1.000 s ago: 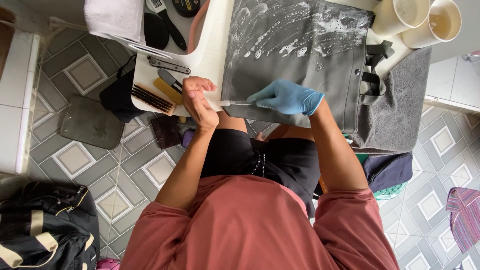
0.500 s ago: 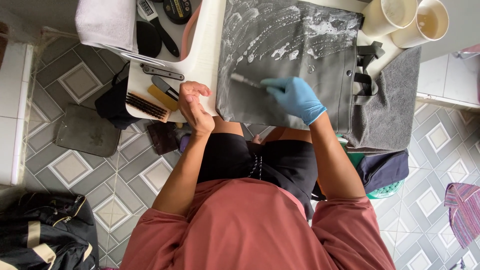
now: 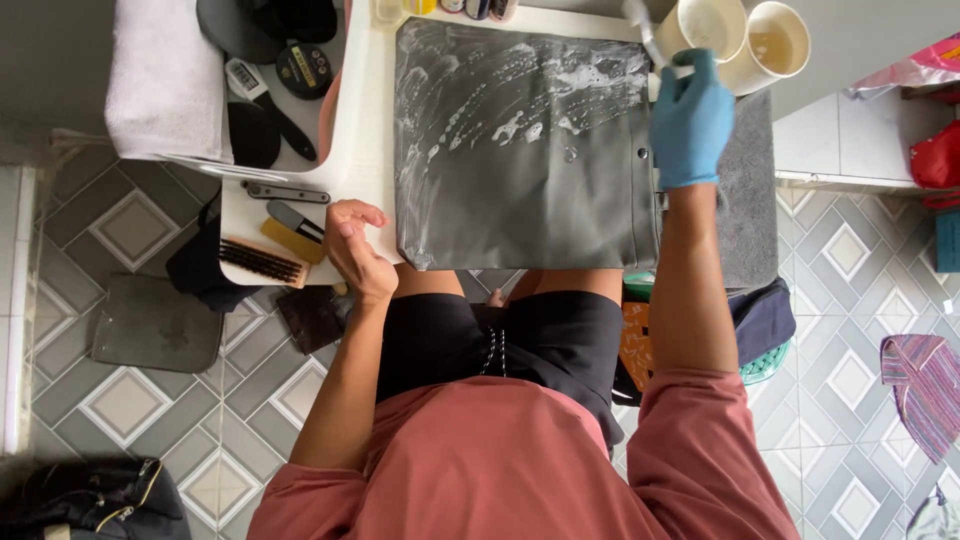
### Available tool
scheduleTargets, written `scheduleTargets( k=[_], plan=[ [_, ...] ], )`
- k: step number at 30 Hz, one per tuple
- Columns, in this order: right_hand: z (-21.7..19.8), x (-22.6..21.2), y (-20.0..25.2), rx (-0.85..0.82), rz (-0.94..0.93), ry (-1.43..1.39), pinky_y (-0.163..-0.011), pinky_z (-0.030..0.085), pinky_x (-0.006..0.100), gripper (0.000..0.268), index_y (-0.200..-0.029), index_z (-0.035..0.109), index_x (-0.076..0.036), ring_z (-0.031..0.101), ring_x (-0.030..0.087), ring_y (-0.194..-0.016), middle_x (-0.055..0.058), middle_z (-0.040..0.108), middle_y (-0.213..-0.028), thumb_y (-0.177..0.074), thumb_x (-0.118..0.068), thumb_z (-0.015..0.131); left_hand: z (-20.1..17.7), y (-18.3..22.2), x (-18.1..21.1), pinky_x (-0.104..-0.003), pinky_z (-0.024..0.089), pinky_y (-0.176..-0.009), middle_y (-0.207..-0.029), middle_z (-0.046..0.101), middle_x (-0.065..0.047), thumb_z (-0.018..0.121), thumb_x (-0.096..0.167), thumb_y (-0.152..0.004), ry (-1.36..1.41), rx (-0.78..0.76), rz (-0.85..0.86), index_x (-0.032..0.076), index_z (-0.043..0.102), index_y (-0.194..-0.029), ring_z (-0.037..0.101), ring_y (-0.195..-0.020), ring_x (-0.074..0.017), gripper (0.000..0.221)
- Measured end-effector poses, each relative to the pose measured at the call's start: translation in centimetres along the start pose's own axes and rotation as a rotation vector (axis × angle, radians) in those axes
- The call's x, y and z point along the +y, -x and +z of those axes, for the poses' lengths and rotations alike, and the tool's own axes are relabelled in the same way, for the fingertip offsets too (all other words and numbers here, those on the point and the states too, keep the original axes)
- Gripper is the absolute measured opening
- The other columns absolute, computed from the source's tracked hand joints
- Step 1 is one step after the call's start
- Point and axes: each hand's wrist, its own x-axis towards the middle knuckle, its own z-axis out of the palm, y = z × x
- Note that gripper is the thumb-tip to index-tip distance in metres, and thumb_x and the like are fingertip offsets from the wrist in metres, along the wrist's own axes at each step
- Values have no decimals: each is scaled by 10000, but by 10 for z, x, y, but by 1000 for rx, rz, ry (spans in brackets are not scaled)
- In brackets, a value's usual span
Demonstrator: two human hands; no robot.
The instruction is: The person is cleaning the interior of a grey tote bag by applying a white foam cleaner with a small applicator and then wiping it dry with a grey microfiber cloth.
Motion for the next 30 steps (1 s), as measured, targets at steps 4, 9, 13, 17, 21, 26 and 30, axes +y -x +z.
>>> scheduleTargets(
  k=[4,9,13,17,21,26,30],
  plan=[
    [15,107,-59,56,103,199,-509,575,452,107,-895,746,-128,717,286,-665,67,769,-853,-934,-119,647,0,-1,1,-347,481,-685,-752,570,-134,264,454,-1116,-4,-49,23,13,511,-855,599,-661,-264,569],
    [60,180,-86,-361,182,350,-532,583,516,187,-909,811,-114,676,385,-656,125,737,-773,-946,-184,643,-1,0,1,-348,508,-672,-759,562,-131,270,452,-1121,0,-50,-4,12,516,-848,603,-660,-264,574],
    [41,160,-74,-289,134,117,-624,533,455,300,-955,784,-61,613,351,-688,134,695,-777,-1037,-215,540,-2,-3,3,-349,487,-677,-741,553,-128,272,410,-1125,-16,-51,25,12,512,-836,582,-660,-260,547],
    [-9,88,-38,-154,72,-85,-667,508,422,235,-1027,739,-39,640,285,-767,114,722,-878,-1069,-177,553,-1,-4,1,-356,485,-679,-740,558,-122,270,427,-1121,-36,-57,35,20,514,-830,592,-658,-264,557],
    [-44,-13,32,-312,53,-220,-735,542,455,235,-1246,767,-33,690,338,-707,234,704,-784,-1077,-41,604,-4,-2,-22,-272,513,-724,-670,527,-34,279,427,-1126,16,-73,46,78,528,-799,639,-625,-176,539],
    [-43,-77,91,-621,44,-151,-730,564,560,228,-1137,778,-25,723,450,-788,258,746,-876,-951,-51,648,-7,-1,-30,-266,518,-730,-665,531,-21,277,410,-1120,-3,-103,48,78,534,-802,638,-623,-151,526],
    [-7,-37,110,-461,23,49,-687,584,508,261,-1229,784,-183,718,381,-738,160,729,-845,-999,-169,661,-6,-1,-29,-271,514,-720,-659,519,-25,297,407,-1123,29,-93,58,75,533,-803,635,-619,-165,517]
  ],
)
